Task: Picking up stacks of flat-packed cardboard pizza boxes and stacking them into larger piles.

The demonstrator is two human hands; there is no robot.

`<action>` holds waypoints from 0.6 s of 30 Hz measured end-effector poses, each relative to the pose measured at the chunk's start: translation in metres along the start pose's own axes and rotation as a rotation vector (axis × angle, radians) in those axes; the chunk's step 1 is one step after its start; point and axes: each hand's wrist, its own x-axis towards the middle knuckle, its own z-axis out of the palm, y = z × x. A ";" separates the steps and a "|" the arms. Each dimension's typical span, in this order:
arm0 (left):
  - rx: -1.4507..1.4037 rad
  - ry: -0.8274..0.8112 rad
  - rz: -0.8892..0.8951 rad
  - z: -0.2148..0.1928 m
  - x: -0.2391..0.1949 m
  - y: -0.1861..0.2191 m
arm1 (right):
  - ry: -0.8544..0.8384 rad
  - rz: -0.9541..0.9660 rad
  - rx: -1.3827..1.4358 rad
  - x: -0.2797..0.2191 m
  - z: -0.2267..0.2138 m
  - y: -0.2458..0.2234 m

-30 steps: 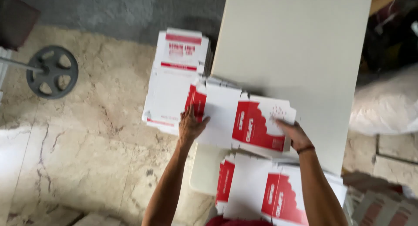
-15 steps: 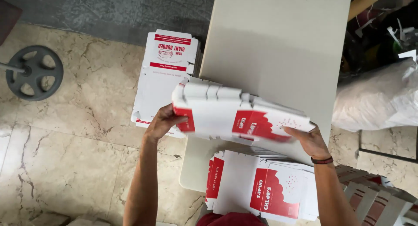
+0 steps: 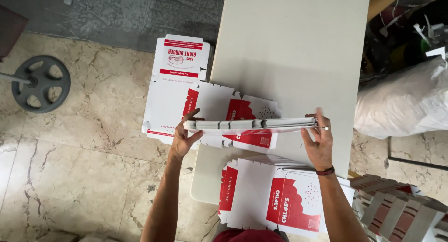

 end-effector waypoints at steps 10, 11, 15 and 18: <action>0.065 0.000 0.055 0.021 -0.007 0.038 | -0.025 0.116 0.140 -0.012 0.015 0.003; 0.117 0.019 0.062 0.022 -0.012 0.035 | -0.046 0.116 0.076 -0.012 0.012 0.001; 0.258 0.150 0.076 0.039 -0.014 0.017 | -0.034 -0.142 -0.393 0.000 -0.006 0.024; 0.055 0.271 -0.066 0.068 -0.013 0.032 | 0.122 -0.253 -0.662 0.019 -0.013 0.040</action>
